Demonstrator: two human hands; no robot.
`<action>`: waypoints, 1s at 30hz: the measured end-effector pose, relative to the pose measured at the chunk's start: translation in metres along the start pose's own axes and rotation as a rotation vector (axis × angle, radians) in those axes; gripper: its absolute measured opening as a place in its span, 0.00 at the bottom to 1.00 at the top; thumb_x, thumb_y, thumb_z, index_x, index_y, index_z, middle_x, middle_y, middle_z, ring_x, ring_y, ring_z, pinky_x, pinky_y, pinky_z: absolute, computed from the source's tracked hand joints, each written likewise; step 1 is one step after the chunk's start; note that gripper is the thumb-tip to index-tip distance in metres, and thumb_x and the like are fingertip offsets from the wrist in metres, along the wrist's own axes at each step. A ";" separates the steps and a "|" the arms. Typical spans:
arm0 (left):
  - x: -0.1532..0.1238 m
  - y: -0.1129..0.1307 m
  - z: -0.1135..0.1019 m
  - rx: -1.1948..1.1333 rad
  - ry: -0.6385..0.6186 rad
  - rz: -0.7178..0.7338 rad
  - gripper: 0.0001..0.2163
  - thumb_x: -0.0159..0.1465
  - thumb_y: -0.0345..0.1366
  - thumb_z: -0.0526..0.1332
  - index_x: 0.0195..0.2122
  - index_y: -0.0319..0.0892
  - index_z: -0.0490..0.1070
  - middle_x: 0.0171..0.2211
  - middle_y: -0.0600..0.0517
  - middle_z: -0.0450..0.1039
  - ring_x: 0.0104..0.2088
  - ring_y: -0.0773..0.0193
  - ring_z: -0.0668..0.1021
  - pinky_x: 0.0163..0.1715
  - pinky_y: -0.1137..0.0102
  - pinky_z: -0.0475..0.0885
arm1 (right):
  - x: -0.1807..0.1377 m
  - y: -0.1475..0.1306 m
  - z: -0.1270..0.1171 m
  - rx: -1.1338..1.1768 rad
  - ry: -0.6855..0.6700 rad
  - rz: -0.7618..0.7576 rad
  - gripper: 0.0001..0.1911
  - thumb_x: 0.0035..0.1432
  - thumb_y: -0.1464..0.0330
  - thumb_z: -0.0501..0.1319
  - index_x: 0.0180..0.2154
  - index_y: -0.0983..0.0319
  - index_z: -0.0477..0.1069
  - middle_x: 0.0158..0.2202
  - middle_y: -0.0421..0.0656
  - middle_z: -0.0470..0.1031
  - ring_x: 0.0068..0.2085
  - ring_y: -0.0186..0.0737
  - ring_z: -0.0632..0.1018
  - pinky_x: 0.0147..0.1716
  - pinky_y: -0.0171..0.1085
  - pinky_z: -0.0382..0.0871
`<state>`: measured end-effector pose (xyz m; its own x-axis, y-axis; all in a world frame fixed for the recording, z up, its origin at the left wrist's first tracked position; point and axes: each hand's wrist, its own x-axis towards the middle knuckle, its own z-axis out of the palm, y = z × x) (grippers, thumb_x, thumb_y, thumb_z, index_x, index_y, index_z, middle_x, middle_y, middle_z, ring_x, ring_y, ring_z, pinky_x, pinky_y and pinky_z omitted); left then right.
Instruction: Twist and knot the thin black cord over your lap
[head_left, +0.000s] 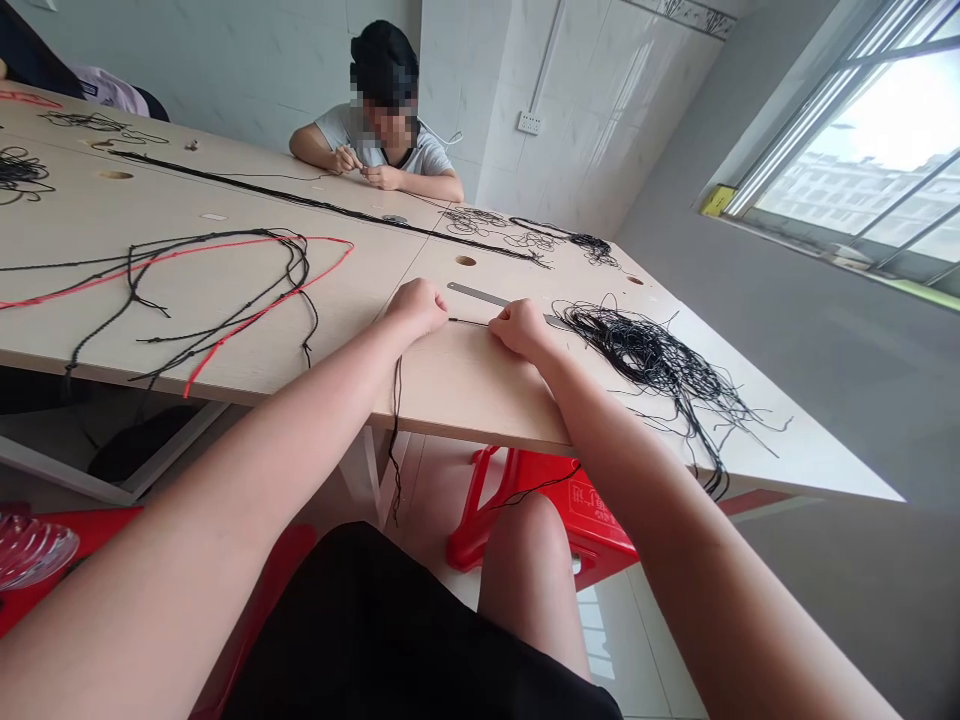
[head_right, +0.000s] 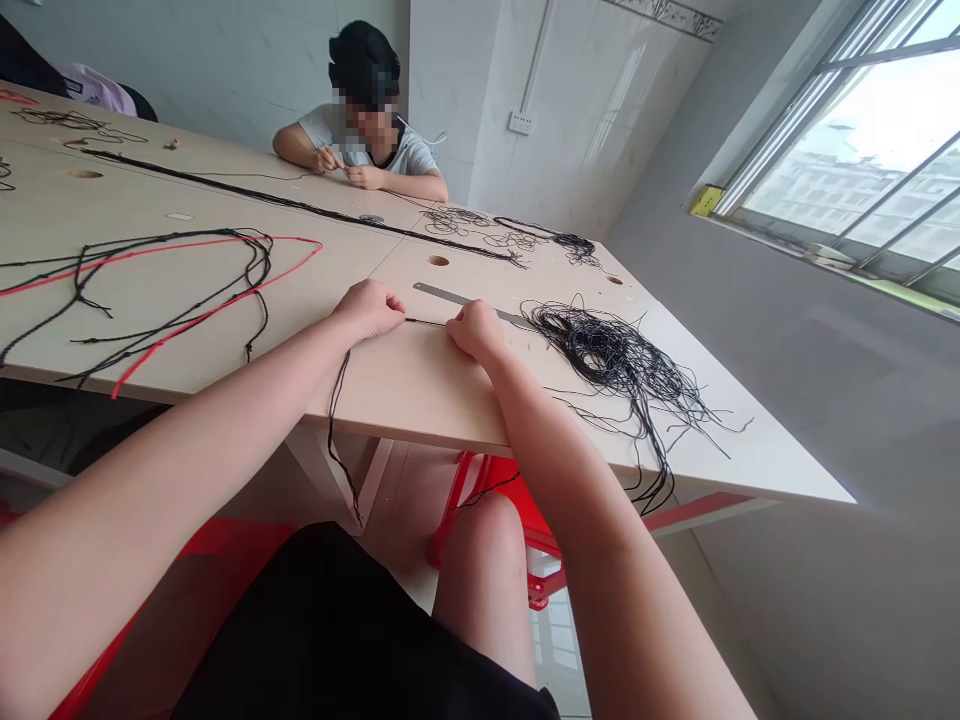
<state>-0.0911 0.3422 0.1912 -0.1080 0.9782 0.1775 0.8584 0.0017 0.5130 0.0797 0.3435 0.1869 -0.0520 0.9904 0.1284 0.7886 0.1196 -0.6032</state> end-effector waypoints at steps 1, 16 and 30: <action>-0.006 0.000 -0.004 0.025 -0.020 0.005 0.11 0.45 0.29 0.62 0.31 0.44 0.76 0.35 0.50 0.77 0.36 0.58 0.76 0.37 0.70 0.70 | -0.007 -0.003 -0.004 0.015 -0.004 -0.007 0.08 0.45 0.74 0.57 0.19 0.61 0.60 0.18 0.37 0.60 0.20 0.30 0.58 0.19 0.33 0.52; -0.224 0.000 -0.030 -0.785 -0.235 0.203 0.10 0.55 0.38 0.63 0.39 0.46 0.77 0.37 0.52 0.79 0.38 0.61 0.79 0.42 0.70 0.74 | -0.206 -0.016 -0.022 0.853 -0.442 -0.140 0.14 0.51 0.60 0.61 0.22 0.63 0.65 0.19 0.33 0.59 0.21 0.26 0.57 0.20 0.30 0.50; -0.259 0.012 -0.017 -0.416 0.121 0.340 0.06 0.56 0.36 0.58 0.25 0.49 0.74 0.29 0.53 0.75 0.32 0.63 0.76 0.35 0.72 0.71 | -0.247 -0.005 -0.023 0.508 -0.229 -0.202 0.12 0.57 0.61 0.56 0.29 0.62 0.70 0.27 0.39 0.71 0.29 0.33 0.69 0.28 0.32 0.62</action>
<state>-0.0614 0.0857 0.1657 0.0631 0.8782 0.4741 0.5866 -0.4169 0.6943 0.1029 0.0969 0.1768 -0.3461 0.9275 0.1410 0.3603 0.2702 -0.8929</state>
